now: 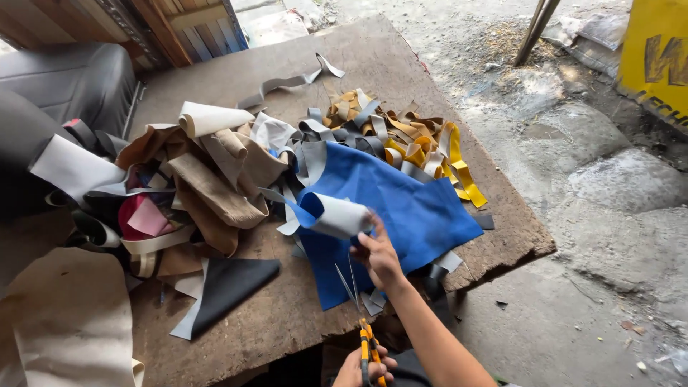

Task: Cutting and trimming various fabric and leather scraps using scissors at an upholstery workstation.

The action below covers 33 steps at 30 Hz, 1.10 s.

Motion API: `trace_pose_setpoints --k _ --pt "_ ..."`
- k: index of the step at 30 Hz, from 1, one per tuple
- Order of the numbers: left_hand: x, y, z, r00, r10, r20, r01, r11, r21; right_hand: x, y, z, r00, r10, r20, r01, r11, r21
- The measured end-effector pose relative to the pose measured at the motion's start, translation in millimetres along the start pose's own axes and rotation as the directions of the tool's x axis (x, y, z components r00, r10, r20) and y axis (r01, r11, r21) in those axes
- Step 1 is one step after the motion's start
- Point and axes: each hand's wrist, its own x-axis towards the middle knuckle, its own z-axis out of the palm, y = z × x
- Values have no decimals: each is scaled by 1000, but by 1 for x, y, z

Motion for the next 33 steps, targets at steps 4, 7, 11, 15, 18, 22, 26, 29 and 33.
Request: trace_pose_setpoints --k 4,7,11,15,18,22,26,29,33 --pt "18 -14 -2 996 57 62 -54 998 -42 -10 44 -53 989 87 -122 -104 985 -137" --pt "7 -2 9 998 -32 -49 26 993 -115 -29 47 -64 955 51 -293 -187 869 -458" --pt "-5 2 16 997 30 -75 -38 993 -116 -35 38 -61 975 156 -161 -214 861 -461" --pt "-9 -2 11 990 100 -99 -104 994 -34 -36 42 -44 988 51 -146 -130 786 -605" --pt "-17 2 10 972 168 -162 -164 986 36 -46 48 -37 989 128 -69 -142 763 -630" --pt "-24 0 7 954 224 -198 -219 975 50 -38 55 -33 958 286 12 -247 847 -471" --pt "-25 -10 4 925 334 -181 -332 942 39 -9 26 -4 994 101 51 -71 911 -405" --pt "-25 -14 2 909 387 -154 -383 922 53 -17 -30 34 976 -137 170 197 884 -423" --pt "-62 4 25 930 346 -122 -319 927 198 -69 -87 60 852 -407 328 523 640 -563"
